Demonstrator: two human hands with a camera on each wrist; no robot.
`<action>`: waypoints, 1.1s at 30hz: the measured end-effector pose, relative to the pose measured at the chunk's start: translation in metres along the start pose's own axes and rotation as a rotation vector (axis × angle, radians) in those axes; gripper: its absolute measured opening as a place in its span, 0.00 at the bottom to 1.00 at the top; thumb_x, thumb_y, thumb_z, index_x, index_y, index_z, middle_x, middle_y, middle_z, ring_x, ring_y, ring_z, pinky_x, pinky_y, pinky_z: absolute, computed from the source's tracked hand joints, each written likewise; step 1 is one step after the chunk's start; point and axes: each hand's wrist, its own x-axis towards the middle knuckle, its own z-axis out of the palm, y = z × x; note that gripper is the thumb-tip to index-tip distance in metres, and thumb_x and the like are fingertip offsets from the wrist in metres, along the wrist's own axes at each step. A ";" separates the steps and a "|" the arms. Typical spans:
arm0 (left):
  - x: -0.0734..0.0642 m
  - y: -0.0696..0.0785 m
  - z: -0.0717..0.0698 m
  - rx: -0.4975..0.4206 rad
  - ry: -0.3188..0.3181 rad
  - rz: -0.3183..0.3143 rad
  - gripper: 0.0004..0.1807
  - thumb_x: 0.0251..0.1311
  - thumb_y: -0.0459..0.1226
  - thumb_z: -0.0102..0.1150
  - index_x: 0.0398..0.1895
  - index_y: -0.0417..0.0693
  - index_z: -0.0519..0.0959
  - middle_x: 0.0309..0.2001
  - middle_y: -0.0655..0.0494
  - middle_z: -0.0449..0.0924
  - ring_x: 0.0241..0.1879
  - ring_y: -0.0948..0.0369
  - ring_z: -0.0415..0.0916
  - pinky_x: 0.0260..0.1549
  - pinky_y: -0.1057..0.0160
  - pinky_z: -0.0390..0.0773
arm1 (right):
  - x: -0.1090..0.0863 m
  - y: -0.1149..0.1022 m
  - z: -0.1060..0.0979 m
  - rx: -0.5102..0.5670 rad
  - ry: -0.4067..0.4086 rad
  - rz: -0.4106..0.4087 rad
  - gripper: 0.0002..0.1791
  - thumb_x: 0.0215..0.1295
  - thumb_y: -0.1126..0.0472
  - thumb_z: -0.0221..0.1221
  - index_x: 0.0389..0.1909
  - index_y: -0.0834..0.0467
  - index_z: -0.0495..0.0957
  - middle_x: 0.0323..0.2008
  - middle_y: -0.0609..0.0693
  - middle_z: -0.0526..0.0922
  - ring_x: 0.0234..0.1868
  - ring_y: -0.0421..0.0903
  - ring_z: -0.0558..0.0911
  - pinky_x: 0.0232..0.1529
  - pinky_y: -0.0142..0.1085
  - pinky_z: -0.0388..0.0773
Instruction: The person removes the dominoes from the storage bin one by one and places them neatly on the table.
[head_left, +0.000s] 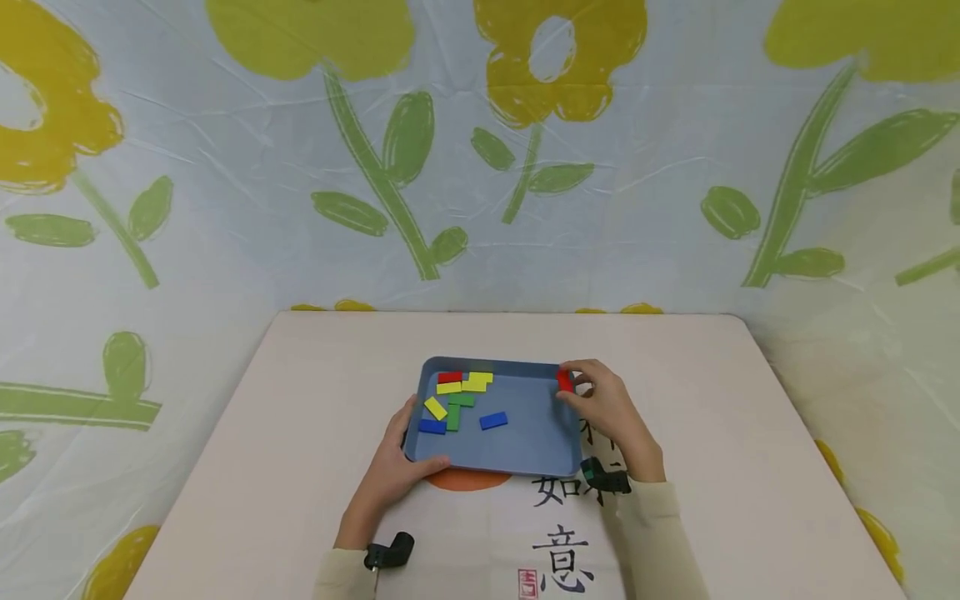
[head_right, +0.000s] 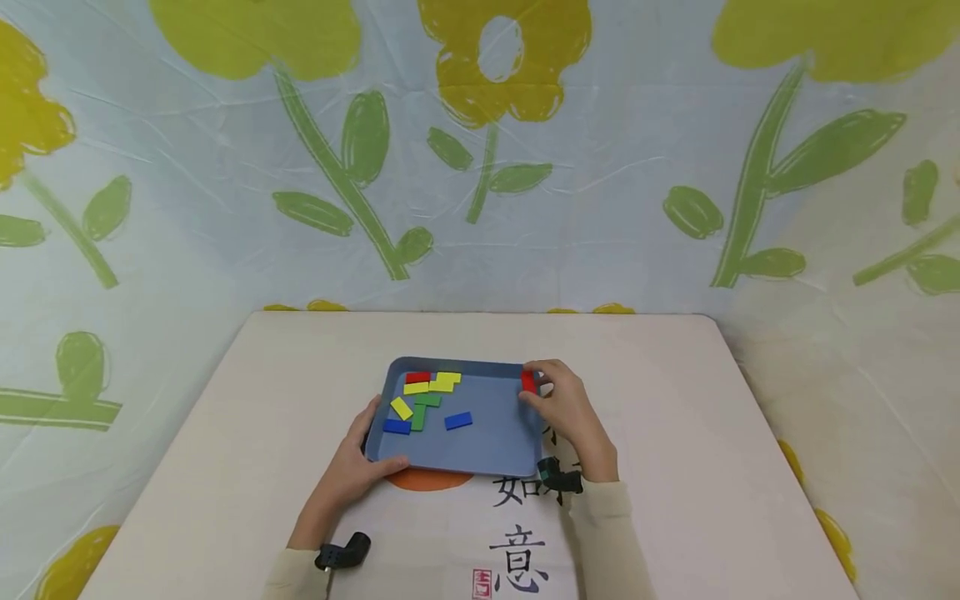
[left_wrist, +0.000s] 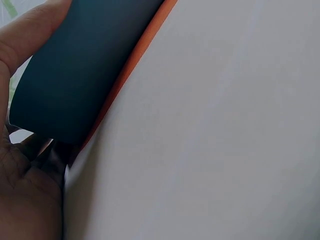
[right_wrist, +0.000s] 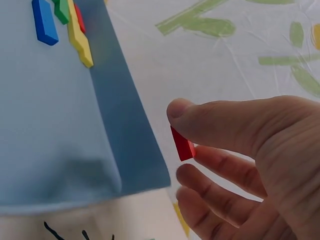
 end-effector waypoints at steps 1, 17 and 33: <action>0.000 0.000 0.000 0.000 0.001 0.004 0.64 0.49 0.49 0.81 0.85 0.60 0.47 0.83 0.50 0.48 0.81 0.45 0.49 0.75 0.32 0.54 | 0.000 0.001 -0.001 -0.005 0.006 0.004 0.27 0.61 0.63 0.73 0.61 0.62 0.80 0.57 0.61 0.80 0.49 0.57 0.84 0.39 0.37 0.83; 0.000 -0.001 -0.001 0.014 -0.005 0.021 0.64 0.50 0.49 0.80 0.85 0.58 0.46 0.83 0.50 0.48 0.81 0.46 0.49 0.75 0.33 0.54 | -0.012 0.031 -0.022 -0.014 0.070 0.191 0.28 0.65 0.62 0.70 0.66 0.61 0.76 0.64 0.64 0.75 0.51 0.62 0.83 0.36 0.39 0.80; -0.001 0.002 -0.001 0.014 -0.002 0.001 0.64 0.50 0.49 0.80 0.85 0.59 0.46 0.83 0.50 0.48 0.81 0.45 0.48 0.74 0.31 0.54 | -0.016 0.058 -0.025 -0.009 0.070 0.268 0.29 0.65 0.62 0.70 0.66 0.61 0.76 0.61 0.65 0.77 0.47 0.57 0.82 0.35 0.35 0.79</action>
